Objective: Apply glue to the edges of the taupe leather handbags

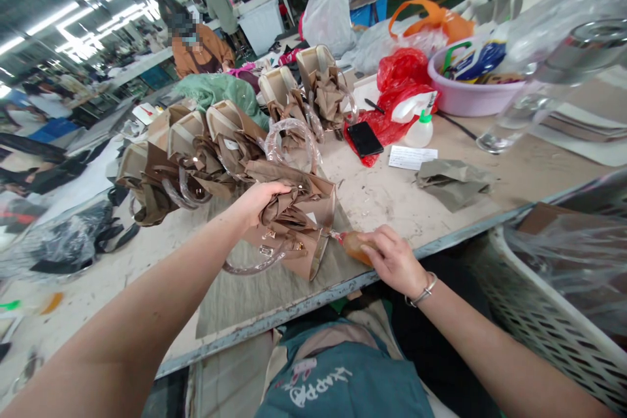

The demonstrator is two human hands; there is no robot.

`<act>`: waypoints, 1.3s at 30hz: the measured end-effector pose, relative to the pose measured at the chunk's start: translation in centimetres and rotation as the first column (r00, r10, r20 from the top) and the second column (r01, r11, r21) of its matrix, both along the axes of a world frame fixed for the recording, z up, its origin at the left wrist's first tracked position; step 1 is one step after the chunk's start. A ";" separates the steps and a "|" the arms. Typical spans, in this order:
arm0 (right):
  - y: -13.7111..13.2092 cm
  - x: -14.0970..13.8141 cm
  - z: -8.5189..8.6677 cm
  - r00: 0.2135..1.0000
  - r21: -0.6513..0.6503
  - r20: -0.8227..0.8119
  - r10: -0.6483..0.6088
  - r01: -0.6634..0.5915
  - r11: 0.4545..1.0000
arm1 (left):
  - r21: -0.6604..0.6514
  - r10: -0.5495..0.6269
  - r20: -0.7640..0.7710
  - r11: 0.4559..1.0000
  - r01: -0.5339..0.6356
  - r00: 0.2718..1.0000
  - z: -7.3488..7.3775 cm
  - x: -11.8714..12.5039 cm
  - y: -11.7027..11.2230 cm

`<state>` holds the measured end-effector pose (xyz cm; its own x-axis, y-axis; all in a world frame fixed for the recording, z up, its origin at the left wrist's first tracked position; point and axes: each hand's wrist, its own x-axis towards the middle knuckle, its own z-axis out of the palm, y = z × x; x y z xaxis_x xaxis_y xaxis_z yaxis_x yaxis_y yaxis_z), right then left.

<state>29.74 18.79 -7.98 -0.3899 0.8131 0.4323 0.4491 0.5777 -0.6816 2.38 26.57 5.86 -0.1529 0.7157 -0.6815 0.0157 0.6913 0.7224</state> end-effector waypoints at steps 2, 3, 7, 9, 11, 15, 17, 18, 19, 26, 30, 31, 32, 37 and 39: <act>-0.1 0.0 -0.2 1.000 -0.029 -0.011 0.014 -0.015 0.999 | -0.001 -0.004 -0.009 1.000 0.004 1.000 0.0 0.0 0.0; -0.1 0.1 -0.3 1.000 -0.036 -0.013 0.017 -0.017 0.999 | -0.001 -0.003 -0.011 1.000 0.003 1.000 0.0 0.1 0.0; -0.1 0.1 -0.2 1.000 -0.028 -0.001 -0.003 0.003 1.000 | 0.014 -0.008 0.010 1.000 0.008 1.000 0.1 0.2 -0.1; -0.1 0.0 -0.1 1.000 -0.024 -0.006 -0.002 0.002 1.000 | 0.026 -0.012 0.009 1.000 0.012 1.000 0.1 0.3 0.0; -0.2 -0.2 0.0 1.000 -0.029 -0.007 0.023 -0.023 0.999 | 0.035 -0.010 0.003 0.999 0.010 1.000 0.1 0.4 0.1; -0.3 -0.5 0.1 0.999 -0.021 0.019 0.047 -0.047 0.999 | 0.025 -0.007 0.021 1.000 0.006 1.000 0.1 0.5 0.1; -0.4 -0.5 0.1 0.998 -0.013 0.022 0.052 -0.052 0.999 | 0.027 -0.009 0.018 1.000 0.008 1.000 0.1 0.5 0.2; -0.5 -0.4 0.1 0.998 -0.012 0.020 0.054 -0.053 0.999 | 0.032 -0.011 0.013 0.999 0.011 1.000 0.1 0.5 0.2; -0.5 -0.4 0.1 0.998 -0.012 0.018 0.053 -0.053 0.999 | 0.038 -0.014 0.005 0.999 0.014 1.000 0.0 0.5 0.3; 0.4 0.0 -0.1 0.993 0.046 0.110 0.050 -0.056 0.997 | 0.085 -0.057 0.016 0.995 0.055 0.998 -0.7 0.1 0.7; 1.1 0.4 0.0 0.978 0.196 0.205 0.040 -0.081 0.977 | 0.069 -0.048 0.000 0.996 0.048 0.999 -0.8 0.0 0.8; 1.3 0.6 0.1 0.975 0.241 0.219 0.040 -0.094 0.966 | 0.069 -0.051 0.004 0.996 0.051 0.999 -0.7 0.0 0.9; 1.4 0.8 0.3 0.973 0.284 0.229 0.034 -0.100 0.954 | 0.070 -0.056 0.009 0.996 0.056 0.998 -0.7 0.1 0.9; 2.0 1.8 1.4 0.967 0.413 0.253 -0.022 -0.087 0.907 | 0.057 -0.063 0.008 0.996 0.063 0.998 -0.4 0.5 1.1; 2.1 2.0 1.4 0.969 0.422 0.244 -0.031 -0.078 0.903 | 0.055 -0.065 0.008 0.996 0.064 0.998 -0.4 0.6 1.2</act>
